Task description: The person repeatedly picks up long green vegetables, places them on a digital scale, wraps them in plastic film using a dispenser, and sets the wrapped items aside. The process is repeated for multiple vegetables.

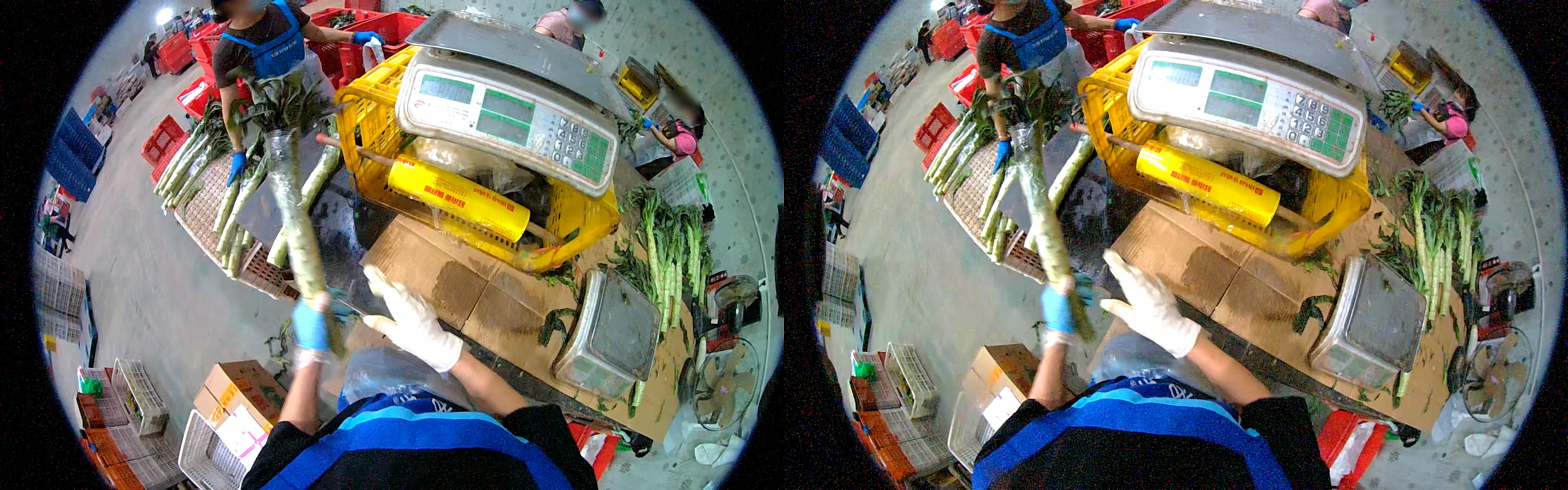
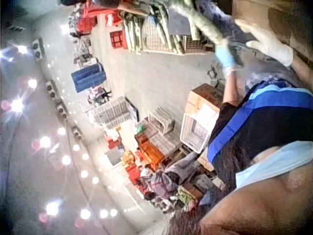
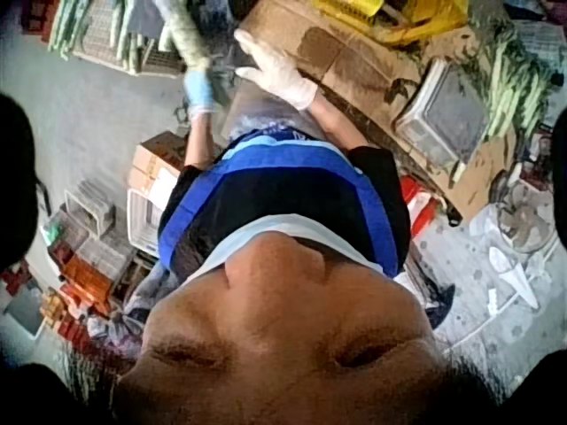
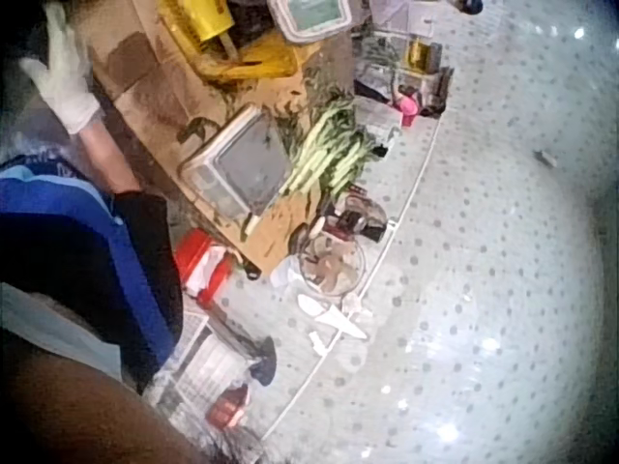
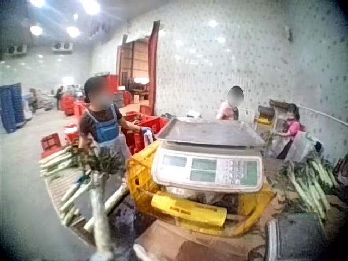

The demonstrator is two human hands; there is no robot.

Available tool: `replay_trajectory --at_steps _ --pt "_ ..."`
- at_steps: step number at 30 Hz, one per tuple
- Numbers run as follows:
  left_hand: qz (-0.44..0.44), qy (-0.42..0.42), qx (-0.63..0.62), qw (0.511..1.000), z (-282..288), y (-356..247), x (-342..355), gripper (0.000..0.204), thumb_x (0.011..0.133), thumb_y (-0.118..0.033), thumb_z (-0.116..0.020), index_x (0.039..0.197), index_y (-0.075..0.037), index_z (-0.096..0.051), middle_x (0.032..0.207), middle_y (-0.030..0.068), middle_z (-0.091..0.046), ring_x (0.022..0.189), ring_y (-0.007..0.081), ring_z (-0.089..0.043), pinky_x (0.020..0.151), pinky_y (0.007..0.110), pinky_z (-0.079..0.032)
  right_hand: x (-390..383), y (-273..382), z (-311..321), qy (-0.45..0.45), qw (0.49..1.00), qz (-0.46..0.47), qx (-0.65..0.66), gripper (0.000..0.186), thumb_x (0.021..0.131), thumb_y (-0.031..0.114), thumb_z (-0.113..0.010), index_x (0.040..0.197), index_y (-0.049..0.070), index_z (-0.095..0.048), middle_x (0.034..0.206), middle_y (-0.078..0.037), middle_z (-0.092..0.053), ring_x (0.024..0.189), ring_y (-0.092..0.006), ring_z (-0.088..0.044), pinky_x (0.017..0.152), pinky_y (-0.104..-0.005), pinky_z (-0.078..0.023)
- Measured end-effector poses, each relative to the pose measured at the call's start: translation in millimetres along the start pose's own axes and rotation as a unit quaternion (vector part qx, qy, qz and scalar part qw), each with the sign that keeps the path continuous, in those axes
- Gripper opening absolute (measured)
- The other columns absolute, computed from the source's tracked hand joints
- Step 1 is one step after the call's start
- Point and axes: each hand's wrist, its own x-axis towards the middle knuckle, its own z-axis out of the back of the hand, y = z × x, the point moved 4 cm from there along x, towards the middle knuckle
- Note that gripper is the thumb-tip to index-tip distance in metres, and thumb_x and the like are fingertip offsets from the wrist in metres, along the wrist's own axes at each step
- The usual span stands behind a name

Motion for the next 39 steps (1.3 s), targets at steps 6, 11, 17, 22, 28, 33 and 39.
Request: replay_trajectory --at_steps 6,11,17,22,28,33,39 --pt "-0.058 -0.161 0.370 0.913 106.2 -79.2 107.3 0.048 0.081 -0.039 -0.067 0.104 0.003 -0.061 0.081 0.0151 -0.065 0.072 0.0249 -0.063 0.066 0.039 -0.050 -131.5 -97.0 -15.2 -0.052 0.956 -0.276 0.090 0.039 0.090 0.019 -0.062 0.127 0.010 -0.057 0.100 -0.010 -0.066 0.088 -0.0145 -0.064 0.082 -0.0285 -0.050" --pt "-0.054 -0.114 0.498 0.858 93.2 -95.3 186.1 0.045 0.082 -0.026 -0.066 0.118 -0.001 -0.057 0.103 0.0225 -0.066 0.090 0.0373 -0.065 0.080 0.045 -0.048 -170.3 -103.4 5.2 -0.114 0.938 -0.317 0.083 0.034 0.088 0.014 -0.063 0.121 0.006 -0.060 0.092 -0.008 -0.067 0.084 -0.0132 -0.064 0.078 -0.0266 -0.051" --pt "0.069 0.007 0.062 0.996 105.3 9.5 264.7 0.042 0.098 -0.030 -0.049 0.135 -0.012 -0.049 0.112 0.0150 -0.066 0.105 0.0268 -0.060 0.092 0.034 -0.043 -177.6 -109.0 -9.4 -0.151 0.930 -0.312 0.124 0.037 0.089 0.017 -0.063 0.124 0.007 -0.058 0.095 -0.009 -0.066 0.088 -0.0161 -0.064 0.082 -0.0275 -0.050" --pt "-0.199 0.008 0.496 0.845 38.1 -47.8 227.7 0.051 0.083 -0.023 -0.068 0.126 0.001 -0.055 0.112 0.0137 -0.065 0.100 0.0234 -0.063 0.089 0.032 -0.048 -181.9 -115.6 -25.3 -0.134 0.942 -0.303 0.053 0.037 0.090 0.026 -0.061 0.124 0.012 -0.058 0.102 -0.010 -0.067 0.095 -0.0222 -0.065 0.084 -0.0313 -0.050" --pt "0.018 0.276 0.046 0.960 -151.6 20.4 165.0 0.051 0.090 -0.021 -0.064 0.135 -0.005 -0.046 0.131 0.0046 -0.053 0.115 0.0189 -0.051 0.095 0.032 -0.043 -144.1 -74.8 -2.9 -0.062 0.941 -0.332 -0.008 0.040 0.091 0.033 -0.056 0.126 0.013 -0.056 0.105 -0.012 -0.065 0.097 -0.0272 -0.064 0.083 -0.0371 -0.050" --pt "0.153 0.336 -0.070 0.927 -227.9 80.8 169.5 0.048 0.092 -0.023 -0.061 0.135 -0.014 -0.043 0.122 0.0020 -0.053 0.104 0.0211 -0.057 0.085 0.039 -0.049 -167.4 -64.6 7.4 -0.128 0.939 -0.319 -0.012 0.042 0.091 0.033 -0.055 0.125 0.009 -0.056 0.100 -0.010 -0.066 0.094 -0.0255 -0.064 0.081 -0.0364 -0.051" --pt "0.122 0.420 0.040 0.899 -243.5 75.4 118.6 0.042 0.100 -0.033 -0.041 0.101 0.000 -0.067 0.081 0.0055 -0.068 0.058 0.0098 -0.052 0.051 0.022 -0.037 -229.4 -84.1 4.5 -0.137 0.898 -0.419 0.000 0.041 0.092 0.029 -0.054 0.128 0.009 -0.054 0.096 -0.008 -0.065 0.091 -0.0230 -0.064 0.081 -0.0313 -0.049"
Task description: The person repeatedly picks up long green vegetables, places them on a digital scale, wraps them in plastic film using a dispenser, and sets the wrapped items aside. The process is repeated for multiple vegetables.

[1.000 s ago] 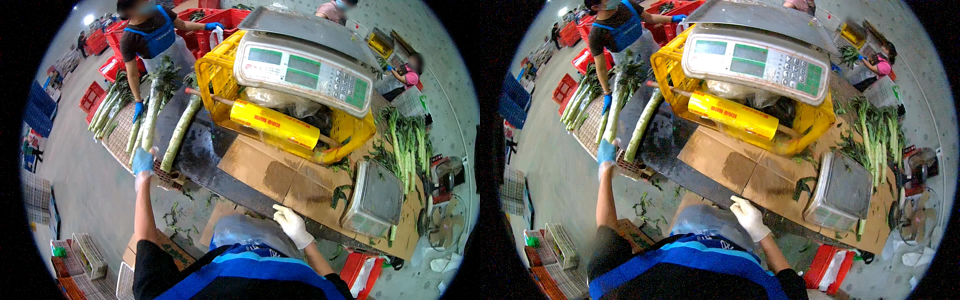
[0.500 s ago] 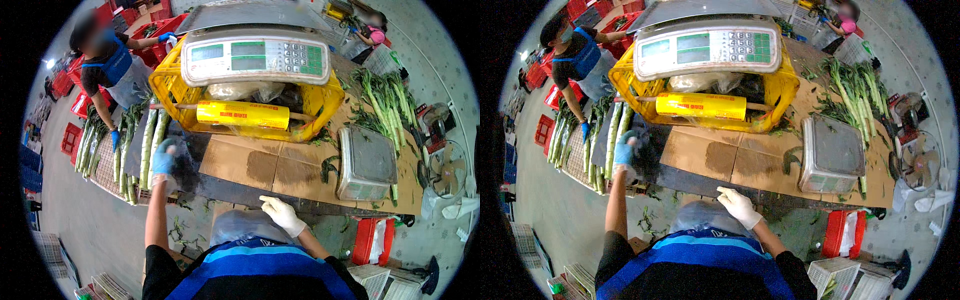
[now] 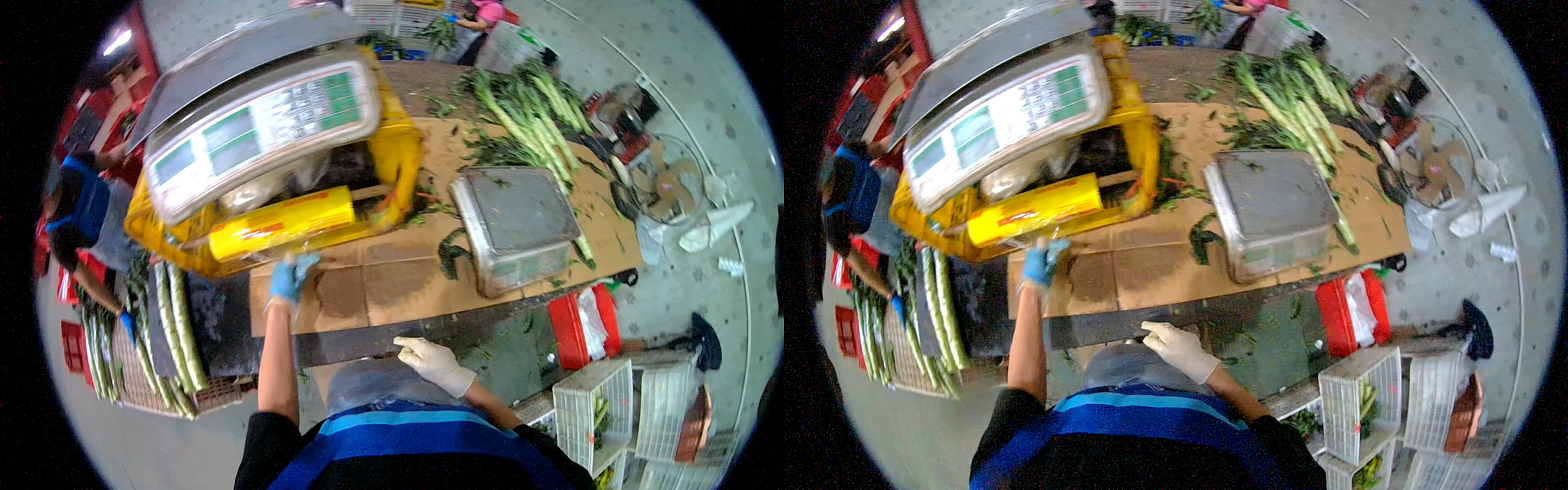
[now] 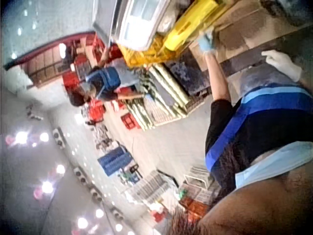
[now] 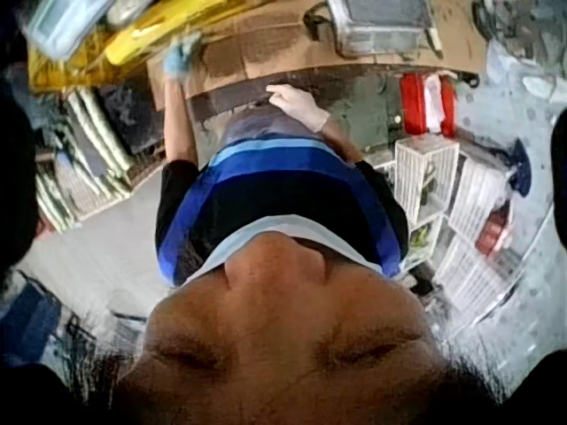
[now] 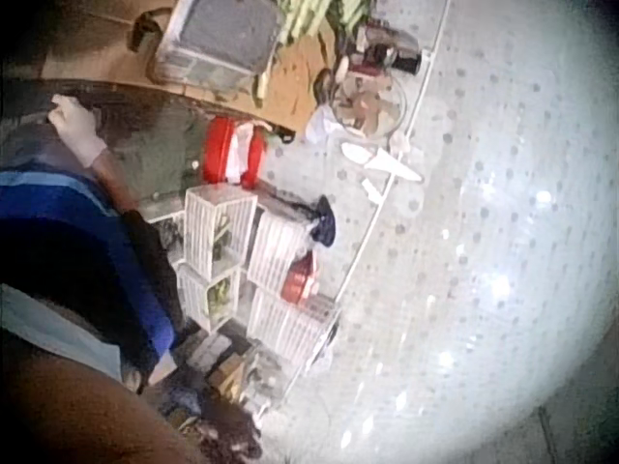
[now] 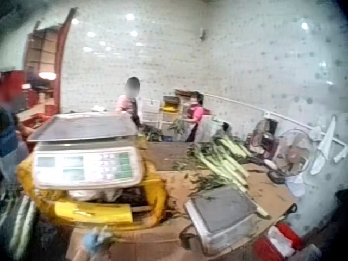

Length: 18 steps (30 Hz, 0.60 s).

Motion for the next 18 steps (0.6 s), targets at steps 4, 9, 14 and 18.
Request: replay_trajectory --at_steps 4,9,14,18 --pt "0.084 -0.051 0.073 0.993 14.0 54.9 -69.3 0.040 0.095 -0.031 -0.048 0.082 0.000 -0.069 0.070 0.0083 -0.068 0.048 0.0095 -0.050 0.043 0.024 -0.033 2.7 -16.6 6.3 -0.006 0.999 0.034 0.035 0.040 0.093 0.030 -0.053 0.128 0.009 -0.054 0.099 -0.008 -0.065 0.093 -0.0233 -0.064 0.082 -0.0314 -0.049" --pt "0.112 -0.174 0.054 0.977 17.5 90.6 -182.7 0.036 0.093 -0.030 -0.055 0.069 -0.004 -0.063 0.060 0.0077 -0.061 0.046 0.0141 -0.052 0.043 0.027 -0.038 24.4 -15.0 29.3 0.036 0.996 0.076 0.041 0.041 0.094 0.036 -0.051 0.126 0.011 -0.055 0.103 -0.011 -0.067 0.089 -0.0248 -0.066 0.080 -0.0352 -0.050" --pt "0.145 -0.323 0.034 0.935 12.6 122.6 -186.8 0.034 0.095 -0.028 -0.050 0.069 -0.007 -0.058 0.056 0.0043 -0.054 0.039 0.0157 -0.047 0.032 0.029 -0.031 29.7 -28.3 88.1 0.004 0.981 0.193 0.030 0.040 0.094 0.035 -0.052 0.126 0.011 -0.055 0.107 -0.016 -0.065 0.095 -0.0315 -0.064 0.082 -0.0407 -0.050" --pt "0.180 -0.397 -0.044 0.899 -0.7 110.4 -187.3 0.029 0.095 -0.031 -0.052 0.077 -0.008 -0.053 0.057 0.0048 -0.051 0.042 0.0183 -0.047 0.037 0.031 -0.035 5.9 -21.3 199.8 0.003 0.987 0.154 0.051 0.039 0.096 0.032 -0.050 0.130 0.012 -0.054 0.111 -0.013 -0.065 0.095 -0.0292 -0.064 0.085 -0.0364 -0.049"
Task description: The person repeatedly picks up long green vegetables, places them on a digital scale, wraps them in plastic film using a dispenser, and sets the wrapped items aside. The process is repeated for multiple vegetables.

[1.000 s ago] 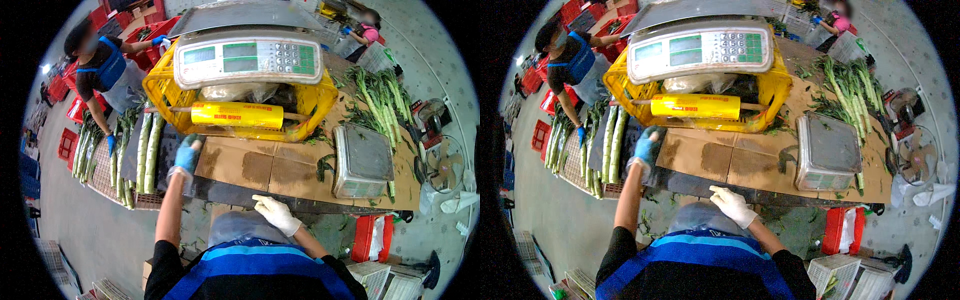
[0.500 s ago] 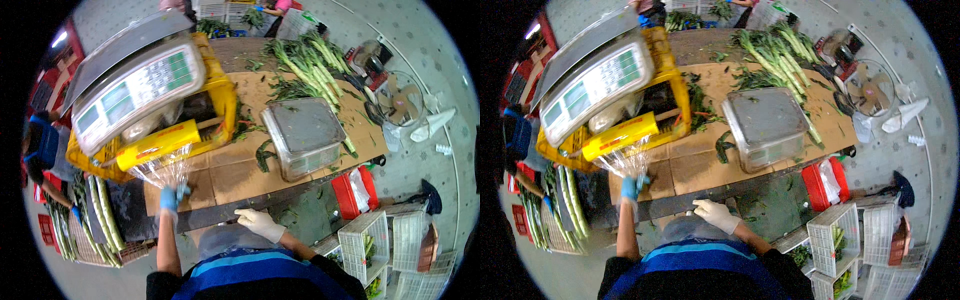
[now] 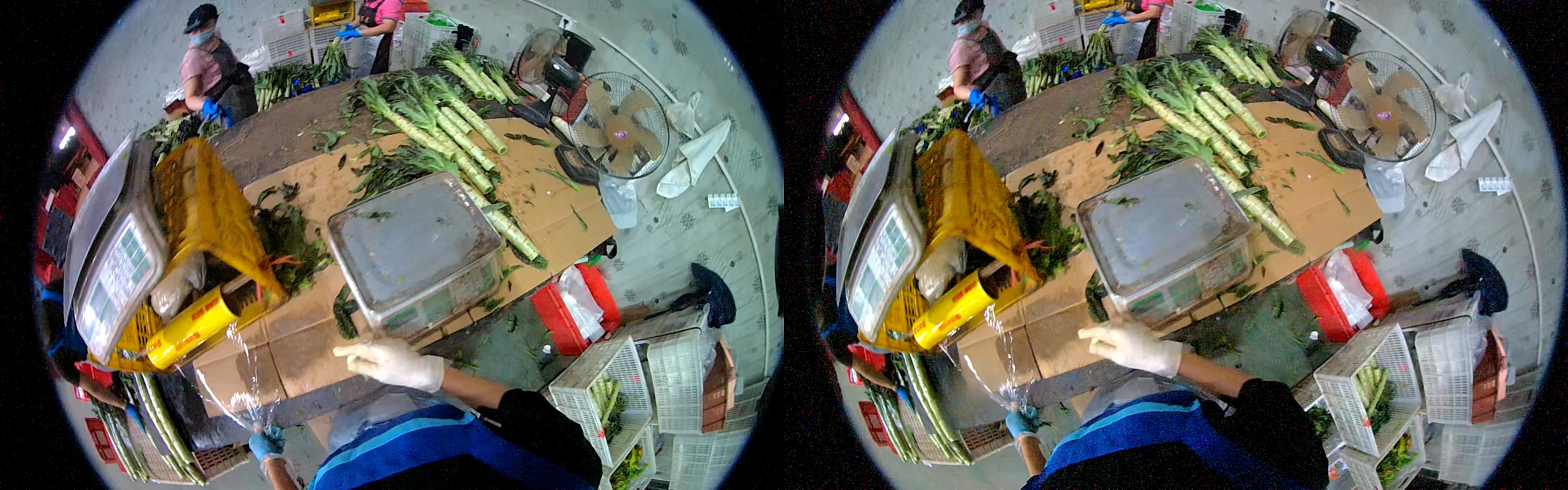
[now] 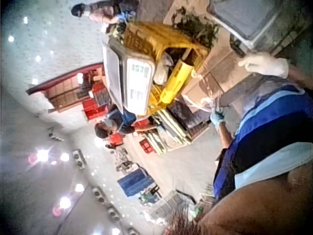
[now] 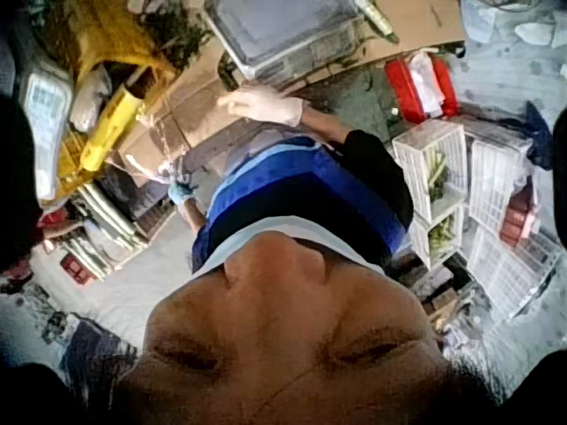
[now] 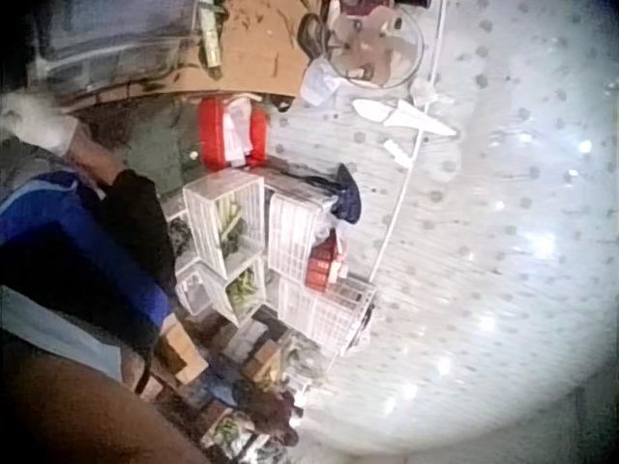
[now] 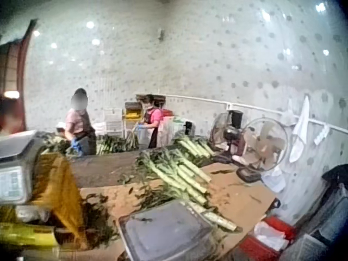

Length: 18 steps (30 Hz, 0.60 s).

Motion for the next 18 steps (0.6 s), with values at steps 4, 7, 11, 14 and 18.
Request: replay_trajectory --at_steps 4,7,11,14,18 --pt "-0.090 -0.080 -0.066 0.991 15.6 9.0 36.1 0.030 0.090 -0.027 -0.061 0.069 -0.008 -0.051 0.057 0.0016 -0.046 0.043 0.0148 -0.042 0.040 0.030 -0.033 -36.3 -39.6 77.2 -0.199 0.966 0.042 0.162 0.031 0.096 0.019 -0.052 0.121 0.003 -0.060 0.107 -0.009 -0.068 0.093 -0.0142 -0.065 0.082 -0.0268 -0.051" --pt "-0.121 -0.114 -0.026 0.986 14.4 3.4 28.4 0.030 0.089 -0.026 -0.062 0.067 -0.006 -0.059 0.060 0.0023 -0.051 0.046 0.0168 -0.043 0.042 0.032 -0.035 -65.6 -70.6 143.7 -0.282 0.937 0.028 0.205 0.029 0.097 0.015 -0.049 0.115 -0.005 -0.061 0.105 -0.012 -0.068 0.086 -0.0133 -0.066 0.083 -0.0260 -0.052" --pt "-0.197 -0.161 0.067 0.965 44.2 15.0 75.5 0.033 0.089 -0.027 -0.061 0.077 0.004 -0.065 0.066 0.0039 -0.056 0.052 0.0192 -0.046 0.047 0.036 -0.038 -85.7 -117.4 215.0 -0.385 0.862 0.063 0.323 0.030 0.098 0.013 -0.045 0.113 -0.009 -0.060 0.090 -0.012 -0.068 0.078 -0.0140 -0.065 0.077 -0.0274 -0.053" --pt "-0.244 -0.172 0.055 0.953 30.7 18.3 68.0 0.035 0.089 -0.027 -0.060 0.075 0.005 -0.063 0.065 0.0028 -0.052 0.054 0.0182 -0.041 0.048 0.036 -0.035 -87.5 -158.6 258.1 -0.422 0.845 0.002 0.328 0.029 0.099 0.011 -0.044 0.114 -0.007 -0.061 0.085 -0.009 -0.068 0.074 -0.0128 -0.065 0.074 -0.0267 -0.053" --pt "-0.237 -0.230 0.215 0.919 -9.4 -6.9 3.0 0.029 0.089 -0.017 -0.051 0.079 0.008 -0.063 0.065 0.0050 -0.055 0.056 0.0190 -0.044 0.049 0.037 -0.038 -75.9 -200.4 306.1 -0.486 0.816 -0.036 0.309 0.026 0.096 0.011 -0.047 0.104 -0.003 -0.066 0.078 -0.007 -0.068 0.069 -0.0127 -0.065 0.068 -0.0252 -0.054"
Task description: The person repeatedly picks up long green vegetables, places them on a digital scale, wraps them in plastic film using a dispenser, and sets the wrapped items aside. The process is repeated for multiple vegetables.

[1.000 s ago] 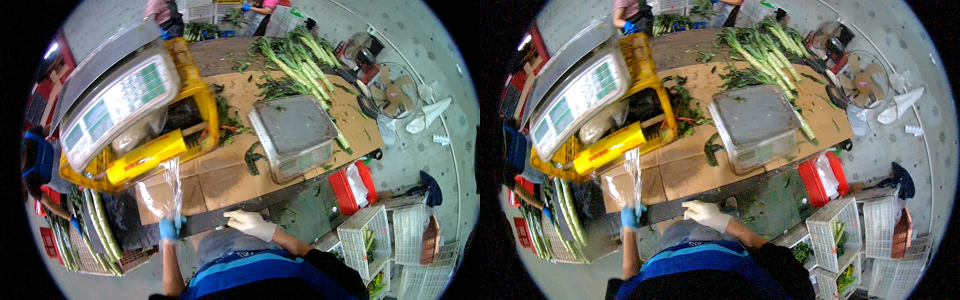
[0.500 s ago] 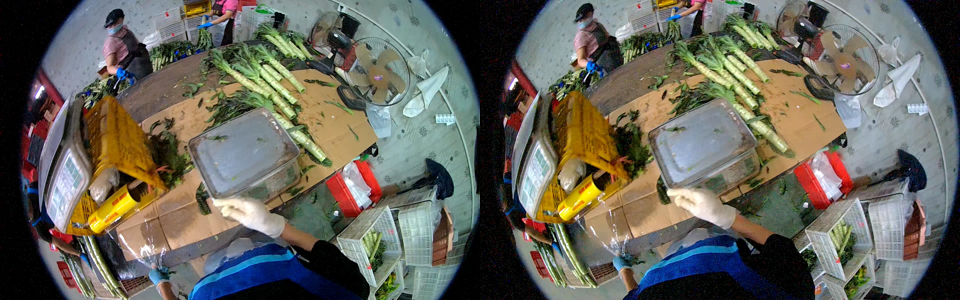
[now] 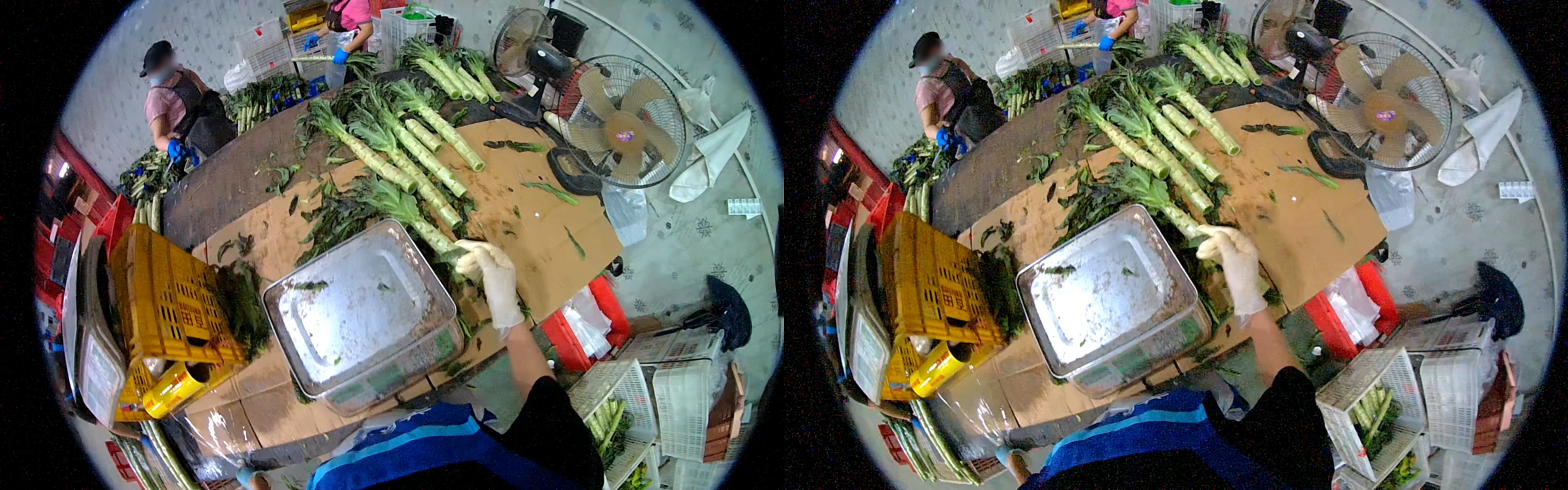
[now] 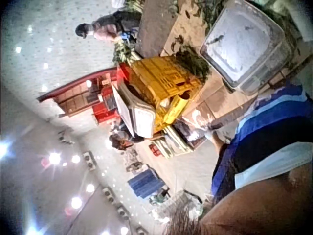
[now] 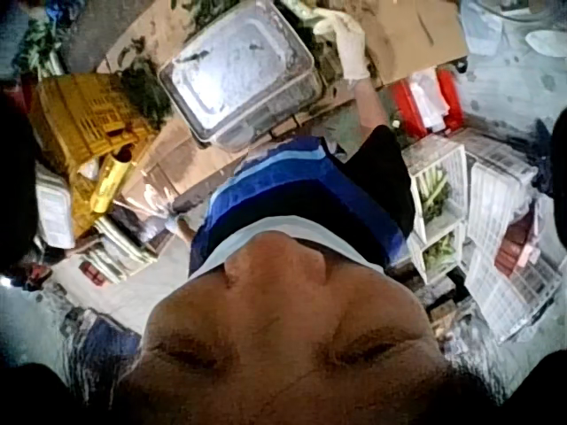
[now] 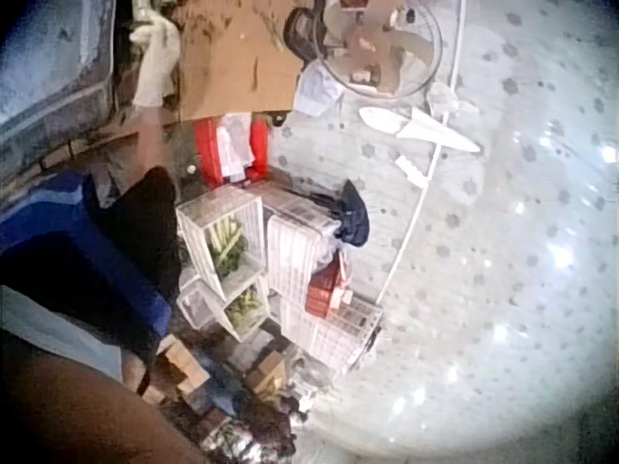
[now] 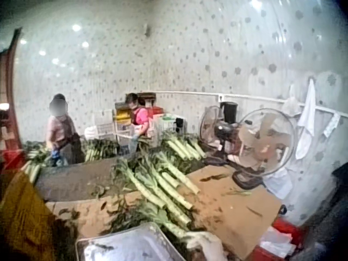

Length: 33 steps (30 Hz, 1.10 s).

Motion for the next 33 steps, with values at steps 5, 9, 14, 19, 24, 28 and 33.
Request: replay_trajectory --at_steps 5,9,14,19,24,28,33 --pt "-0.022 -0.016 0.046 0.999 -14.2 -31.6 -17.0 0.031 0.089 -0.018 -0.052 0.079 0.008 -0.062 0.065 0.0045 -0.054 0.056 0.0188 -0.043 0.049 0.037 -0.037 101.5 -42.3 30.2 -0.026 0.990 -0.029 -0.136 0.026 0.093 0.019 -0.053 0.109 0.005 -0.067 0.092 -0.010 -0.068 0.082 -0.0173 -0.065 0.076 -0.0306 -0.051" --pt "-0.027 -0.021 0.070 0.997 -23.0 -46.3 -19.6 0.031 0.089 -0.020 -0.052 0.078 0.008 -0.062 0.065 0.0041 -0.054 0.056 0.0186 -0.043 0.049 0.036 -0.036 187.2 -69.0 27.2 -0.110 0.872 0.110 -0.463 0.027 0.090 0.024 -0.054 0.109 0.009 -0.066 0.106 -0.015 -0.065 0.099 -0.0286 -0.062 0.087 -0.0390 -0.047" --pt "-0.021 -0.033 0.079 0.996 -24.6 -49.2 -24.3 0.033 0.089 -0.021 -0.052 0.078 0.008 -0.062 0.065 0.0036 -0.053 0.056 0.0183 -0.042 0.049 0.036 -0.035 246.6 -101.1 4.9 -0.003 0.765 -0.018 -0.644 0.025 0.081 0.022 -0.057 0.102 0.008 -0.061 0.108 -0.017 -0.063 0.102 -0.0335 -0.060 0.089 -0.0432 -0.046" --pt "-0.021 -0.023 0.084 0.996 -40.4 -55.2 -24.7 0.034 0.089 -0.022 -0.052 0.077 0.008 -0.061 0.064 0.0030 -0.052 0.056 0.0181 -0.041 0.049 0.036 -0.035 278.0 -101.6 20.2 0.058 0.835 -0.109 -0.536 0.032 0.078 0.028 -0.062 0.104 0.009 -0.064 0.094 -0.008 -0.066 0.085 -0.0245 -0.062 0.075 -0.0369 -0.047" --pt "-0.008 -0.025 0.082 0.996 -36.0 -43.3 -30.9 0.035 0.090 -0.024 -0.052 0.077 0.008 -0.061 0.064 0.0025 -0.051 0.056 0.0179 -0.040 0.049 0.035 -0.034 180.6 -27.2 -3.3 0.088 0.970 -0.220 -0.050 0.047 0.091 0.036 -0.050 0.126 0.005 -0.057 0.116 -0.002 -0.060 0.103 -0.0122 -0.055 0.092 -0.0303 -0.042" --pt "-0.013 -0.012 0.074 0.997 -37.9 -37.5 -29.2 0.036 0.090 -0.025 -0.052 0.076 0.008 -0.061 0.064 0.0021 -0.051 0.056 0.0177 -0.039 0.049 0.035 -0.033 88.8 -25.0 2.6 0.147 0.946 -0.242 0.157 0.045 0.097 0.030 -0.044 0.127 -0.002 -0.053 0.107 -0.008 -0.064 0.079 -0.0135 -0.059 0.074 -0.0280 -0.051" --pt "-0.022 0.003 0.060 0.998 -38.8 -30.3 -24.7 0.037 0.090 -0.026 -0.052 0.076 0.007 -0.061 0.064 0.0016 -0.050 0.055 0.0175 -0.038 0.049 0.035 -0.033 51.6 -41.8 25.0 0.168 0.937 -0.248 0.178 0.052 0.096 0.042 -0.046 0.127 0.001 -0.054 0.089 -0.001 -0.060 0.076 -0.0111 -0.056 0.066 -0.0252 -0.047"
